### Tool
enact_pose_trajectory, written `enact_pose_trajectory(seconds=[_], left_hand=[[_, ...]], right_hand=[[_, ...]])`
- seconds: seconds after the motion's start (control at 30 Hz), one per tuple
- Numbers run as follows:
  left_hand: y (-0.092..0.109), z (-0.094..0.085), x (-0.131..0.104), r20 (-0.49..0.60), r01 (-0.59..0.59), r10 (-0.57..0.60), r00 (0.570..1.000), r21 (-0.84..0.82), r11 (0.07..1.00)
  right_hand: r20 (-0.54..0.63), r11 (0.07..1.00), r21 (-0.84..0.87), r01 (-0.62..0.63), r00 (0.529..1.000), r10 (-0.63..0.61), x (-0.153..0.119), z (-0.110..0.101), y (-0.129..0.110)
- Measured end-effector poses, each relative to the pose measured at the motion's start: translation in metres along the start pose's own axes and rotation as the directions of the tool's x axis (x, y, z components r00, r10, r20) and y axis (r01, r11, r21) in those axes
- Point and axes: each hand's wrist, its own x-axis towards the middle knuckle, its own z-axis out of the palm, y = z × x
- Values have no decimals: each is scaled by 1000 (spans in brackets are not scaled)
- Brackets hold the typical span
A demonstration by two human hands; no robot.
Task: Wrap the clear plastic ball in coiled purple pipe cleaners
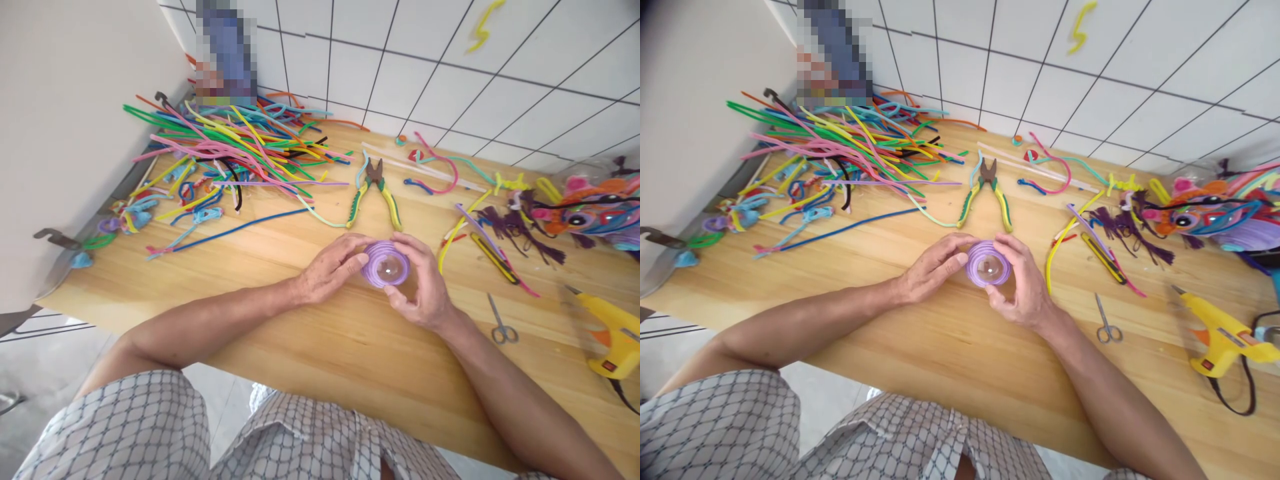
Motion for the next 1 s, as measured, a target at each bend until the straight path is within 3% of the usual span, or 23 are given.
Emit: enact_pose_trajectory(seconds=[0.13,0.23,0.33,0.47,0.73,1.0], left_hand=[[14,-1,-2,-132,24,-23,991,5,1000],[29,0,-5,45,156,-152,987,-104,982],[40,3,-8,250,333,-285,925,-178,926],[42,6,-10,336,451,-369,867,-211,867],[34,8,-12,364,446,-350,863,-223,867],[35,9,-11,380,452,-359,852,-188,872]], right_hand=[[-111,993,-91,72,991,-82,2,-4,-9],[-194,983,-147,106,972,-134,5,-5,-21],[-209,976,-186,110,967,-149,9,-6,-34],[-195,968,-213,130,966,-173,13,-6,-43],[-165,957,-229,180,961,-220,16,-2,-42],[-149,973,-204,110,979,-142,11,-1,-40]])
